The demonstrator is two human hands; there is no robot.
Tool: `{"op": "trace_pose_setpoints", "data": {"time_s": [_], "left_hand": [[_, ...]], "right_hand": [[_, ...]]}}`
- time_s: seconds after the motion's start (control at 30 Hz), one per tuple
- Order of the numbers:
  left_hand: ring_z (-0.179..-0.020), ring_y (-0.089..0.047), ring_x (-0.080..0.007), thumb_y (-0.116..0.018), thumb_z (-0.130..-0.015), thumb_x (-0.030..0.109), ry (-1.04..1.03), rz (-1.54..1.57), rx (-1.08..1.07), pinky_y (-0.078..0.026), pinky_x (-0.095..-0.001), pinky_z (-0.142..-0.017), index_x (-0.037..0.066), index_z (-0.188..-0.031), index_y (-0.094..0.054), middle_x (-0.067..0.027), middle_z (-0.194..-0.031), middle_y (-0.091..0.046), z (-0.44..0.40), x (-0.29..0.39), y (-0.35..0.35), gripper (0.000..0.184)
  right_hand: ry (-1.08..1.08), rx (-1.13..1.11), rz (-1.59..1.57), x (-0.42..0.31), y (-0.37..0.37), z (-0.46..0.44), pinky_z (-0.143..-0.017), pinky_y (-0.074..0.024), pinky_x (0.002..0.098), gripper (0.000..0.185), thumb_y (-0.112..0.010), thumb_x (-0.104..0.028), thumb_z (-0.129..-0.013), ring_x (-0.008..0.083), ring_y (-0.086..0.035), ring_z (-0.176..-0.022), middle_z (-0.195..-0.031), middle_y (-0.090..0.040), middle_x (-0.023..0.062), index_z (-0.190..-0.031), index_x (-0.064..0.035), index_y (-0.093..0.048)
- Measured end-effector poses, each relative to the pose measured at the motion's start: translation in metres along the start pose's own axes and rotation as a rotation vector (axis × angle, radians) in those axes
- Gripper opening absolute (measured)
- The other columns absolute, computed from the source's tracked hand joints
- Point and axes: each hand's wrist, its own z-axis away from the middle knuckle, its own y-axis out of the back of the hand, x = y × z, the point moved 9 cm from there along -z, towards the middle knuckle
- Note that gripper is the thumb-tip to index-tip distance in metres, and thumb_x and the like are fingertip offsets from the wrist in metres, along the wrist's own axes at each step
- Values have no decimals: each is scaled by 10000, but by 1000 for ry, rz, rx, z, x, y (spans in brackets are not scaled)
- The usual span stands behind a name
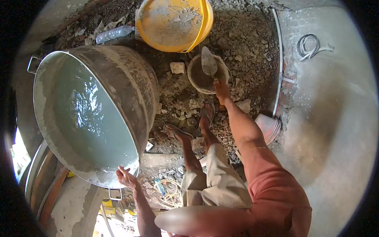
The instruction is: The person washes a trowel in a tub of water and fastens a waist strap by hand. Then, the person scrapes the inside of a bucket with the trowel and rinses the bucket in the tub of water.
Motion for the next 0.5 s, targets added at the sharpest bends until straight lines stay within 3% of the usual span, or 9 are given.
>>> {"op": "trace_pose_setpoints", "data": {"time_s": [0.07, 0.1, 0.13, 0.2, 0.27, 0.33, 0.4, 0.43, 0.5], "left_hand": [[-543, -518, -148, -578, -995, 289, -38, -9, 14, -419, -320, -567, 28, -737, -481, -39, -607, -485, -1, -1, 0, 380], [-544, -518, -149, -571, -998, 285, -53, -7, 39, -412, -318, -561, 26, -760, -484, -39, -600, -484, -2, -2, 1, 363], [-545, -518, -149, -564, -1001, 281, -68, -1, 64, -405, -317, -555, 24, -783, -487, -39, -594, -483, -3, -6, 4, 346], [-596, -551, -162, -530, -1005, 189, 1, -6, 29, -475, -319, -641, -4, -864, -519, -80, -694, -550, -3, -12, 3, 239], [-661, -575, -171, -503, -990, 89, -40, 87, 61, -502, -319, -652, -4, -906, -541, -86, -803, -564, -2, -6, 5, 131], [-799, -632, -195, -457, -917, -16, 92, 309, 37, -499, -299, -708, -12, -1020, -565, -88, -929, -564, -4, -19, 9, 149], [-772, -611, -155, -506, -937, -1, 79, 382, -9, -487, -293, -734, 4, -1034, -603, -74, -872, -634, 1, 29, 33, 137], [-802, -626, -157, -524, -949, 28, 86, 459, -84, -486, -286, -745, 2, -1074, -604, -76, -875, -653, 6, 54, 46, 150], [-887, -650, -172, -555, -976, 103, 19, 526, -295, -490, -284, -787, 2, -1148, -601, -95, -948, -679, 20, 122, 97, 205]], "right_hand": [[102, 22, 329, 6, -8, -29, -914, -525, 476, 496, -516, -157, -1007, 317, -522, -1190, -1437, -414, 175, -1468, -67, -357], [103, 17, 328, 17, -13, -36, -914, -525, 476, 496, -516, -157, -1007, 317, -522, -1190, -1437, -414, 175, -1468, -67, -357], [208, 98, 489, 12, -12, -34, -830, -528, 468, 483, -523, -173, -993, 317, -558, -1151, -1336, -507, 186, -1450, -85, -394], [192, 175, 622, 0, 5, -27, -796, -523, 471, 452, -553, -173, -950, 332, -582, -1140, -1264, -590, 204, -1387, -86, -484], [237, 211, 628, -35, 28, 11, -874, -490, 418, 395, -552, -218, -958, 294, -587, -1143, -1220, -628, 162, -1319, -59, -539], [312, 68, 410, -88, 48, 61, -952, -458, 364, 369, -551, -263, -966, 256, -591, -1146, -1175, -666, 120, -1251, -33, -594], [492, -461, -182, -144, 69, 99, -968, -449, 351, 427, -643, -279, -955, 233, -575, -1175, -1205, -629, 126, -1249, 22, -575], [511, -535, -237, -202, 91, 152, -1004, -460, 383, 460, -620, -281, -971, 252, -556, -1213, -1237, -602, 150, -1283, 46, -537], [707, -553, 155, -312, 132, 239, -974, -492, 385, 406, -594, -213, -983, 246, -589, -1176, -1302, -582, 159, -1312, 16, -529]]}}
